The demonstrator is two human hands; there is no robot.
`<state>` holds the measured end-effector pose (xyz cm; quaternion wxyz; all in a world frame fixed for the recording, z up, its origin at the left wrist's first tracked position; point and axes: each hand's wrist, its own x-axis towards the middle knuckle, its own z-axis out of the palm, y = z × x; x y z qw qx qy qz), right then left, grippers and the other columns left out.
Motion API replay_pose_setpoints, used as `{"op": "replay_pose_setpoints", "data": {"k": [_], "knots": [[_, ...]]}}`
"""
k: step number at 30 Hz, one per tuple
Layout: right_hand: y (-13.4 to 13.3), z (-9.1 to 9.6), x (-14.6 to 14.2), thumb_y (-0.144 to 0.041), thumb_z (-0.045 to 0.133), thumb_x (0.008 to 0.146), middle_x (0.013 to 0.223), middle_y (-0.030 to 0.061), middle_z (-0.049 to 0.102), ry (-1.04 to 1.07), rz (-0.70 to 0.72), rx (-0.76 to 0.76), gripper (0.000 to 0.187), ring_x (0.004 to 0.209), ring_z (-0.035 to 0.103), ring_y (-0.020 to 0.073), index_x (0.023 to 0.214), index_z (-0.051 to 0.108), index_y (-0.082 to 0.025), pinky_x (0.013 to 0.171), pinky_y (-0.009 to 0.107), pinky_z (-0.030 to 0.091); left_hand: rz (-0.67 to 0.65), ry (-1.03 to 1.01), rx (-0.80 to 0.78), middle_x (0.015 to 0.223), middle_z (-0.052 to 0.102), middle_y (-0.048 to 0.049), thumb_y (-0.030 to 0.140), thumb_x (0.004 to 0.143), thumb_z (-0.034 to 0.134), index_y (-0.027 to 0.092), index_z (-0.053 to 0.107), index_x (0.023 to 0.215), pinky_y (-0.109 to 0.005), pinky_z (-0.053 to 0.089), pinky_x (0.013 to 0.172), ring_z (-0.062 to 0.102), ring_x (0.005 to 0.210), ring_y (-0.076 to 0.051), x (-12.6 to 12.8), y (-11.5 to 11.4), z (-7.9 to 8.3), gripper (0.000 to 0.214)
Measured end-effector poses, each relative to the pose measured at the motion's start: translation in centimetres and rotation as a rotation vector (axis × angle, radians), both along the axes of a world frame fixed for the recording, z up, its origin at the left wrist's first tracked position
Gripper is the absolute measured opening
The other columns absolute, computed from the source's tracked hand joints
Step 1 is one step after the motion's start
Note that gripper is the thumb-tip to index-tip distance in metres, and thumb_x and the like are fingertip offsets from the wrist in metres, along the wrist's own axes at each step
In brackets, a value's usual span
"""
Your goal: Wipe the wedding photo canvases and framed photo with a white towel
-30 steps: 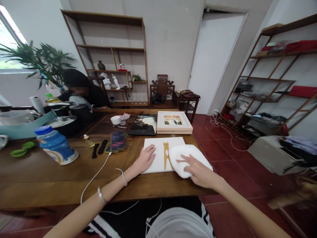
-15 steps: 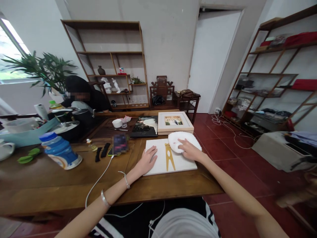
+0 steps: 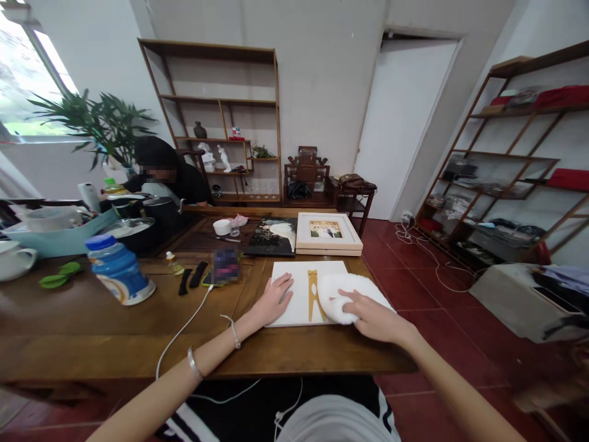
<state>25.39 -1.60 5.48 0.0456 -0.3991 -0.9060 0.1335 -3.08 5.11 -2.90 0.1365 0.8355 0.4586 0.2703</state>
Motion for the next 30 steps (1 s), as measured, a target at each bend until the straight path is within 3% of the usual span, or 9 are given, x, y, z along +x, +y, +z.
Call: {"op": "replay_pose_setpoints", "data": {"k": [5,8,12,18,21,24,30], "knots": [[5.9,-2.5,-1.0,-0.001,0.04,0.063,0.136,0.0154,0.043,0.009,-0.085,0.131,0.045,0.135,0.02,0.0248,0.102,0.058,-0.013,0.108,0.05,0.018,0.008,0.006,-0.008,0.135,0.045,-0.0135,0.026,0.089,0.039,0.018,0.052,0.121,-0.054,0.02,0.107,0.036,0.129,-0.026,0.0,-0.1,0.3,0.036],[7.7,-3.6,-2.1,0.0,0.039,0.064,0.134,0.0178,0.045,0.032,-0.147,0.215,0.045,0.134,0.021,0.0272,0.102,0.058,-0.011,0.107,0.055,0.016,0.002,0.016,-0.019,0.136,0.044,-0.0142,0.026,0.089,0.039,0.017,0.051,0.122,-0.056,0.02,0.107,0.035,0.13,-0.027,0.0,-0.1,0.4,0.036],[6.4,-3.8,-3.3,0.001,0.039,0.061,0.14,0.013,0.038,0.051,-0.113,0.251,0.046,0.134,0.02,0.0305,0.1,0.06,-0.013,0.106,0.058,0.014,0.006,0.037,-0.029,0.137,0.042,-0.0145,0.027,0.09,0.037,0.016,0.049,0.124,-0.058,0.019,0.106,0.033,0.131,-0.027,-0.1,-0.2,0.4,0.038],[-0.4,-2.7,-3.9,0.002,0.04,0.058,0.141,0.0062,0.038,0.004,0.063,0.206,0.048,0.136,0.015,0.0285,0.095,0.062,-0.017,0.106,0.058,0.012,0.004,0.037,-0.024,0.137,0.043,-0.0148,0.026,0.09,0.038,0.016,0.049,0.124,-0.056,0.019,0.106,0.034,0.13,-0.027,0.1,-0.3,0.5,0.037],[-2.5,-2.1,-3.9,0.001,0.041,0.057,0.141,0.0037,0.038,-0.007,0.176,0.17,0.047,0.136,0.013,0.027,0.095,0.063,-0.018,0.108,0.055,0.011,0.014,0.046,-0.009,0.135,0.045,-0.0145,0.025,0.09,0.038,0.016,0.05,0.123,-0.054,0.021,0.107,0.035,0.13,-0.026,0.2,-0.4,0.7,0.036],[-1.8,-1.9,-3.7,0.001,0.042,0.058,0.141,0.0028,0.039,0.009,0.202,0.153,0.046,0.136,0.017,0.0254,0.095,0.062,-0.018,0.109,0.052,0.015,0.015,0.045,0.003,0.135,0.045,-0.0141,0.025,0.09,0.039,0.016,0.05,0.123,-0.052,0.022,0.107,0.035,0.13,-0.026,0.2,-0.4,0.7,0.036],[4.8,-2.4,-4.7,0.001,0.041,0.061,0.138,0.0103,0.041,0.031,0.047,0.183,0.045,0.134,0.023,0.026,0.098,0.059,-0.016,0.106,0.053,0.02,0.005,0.034,-0.007,0.136,0.044,-0.0147,0.026,0.09,0.039,0.016,0.05,0.124,-0.055,0.02,0.107,0.036,0.129,-0.027,0.0,-0.2,0.3,0.037]]}}
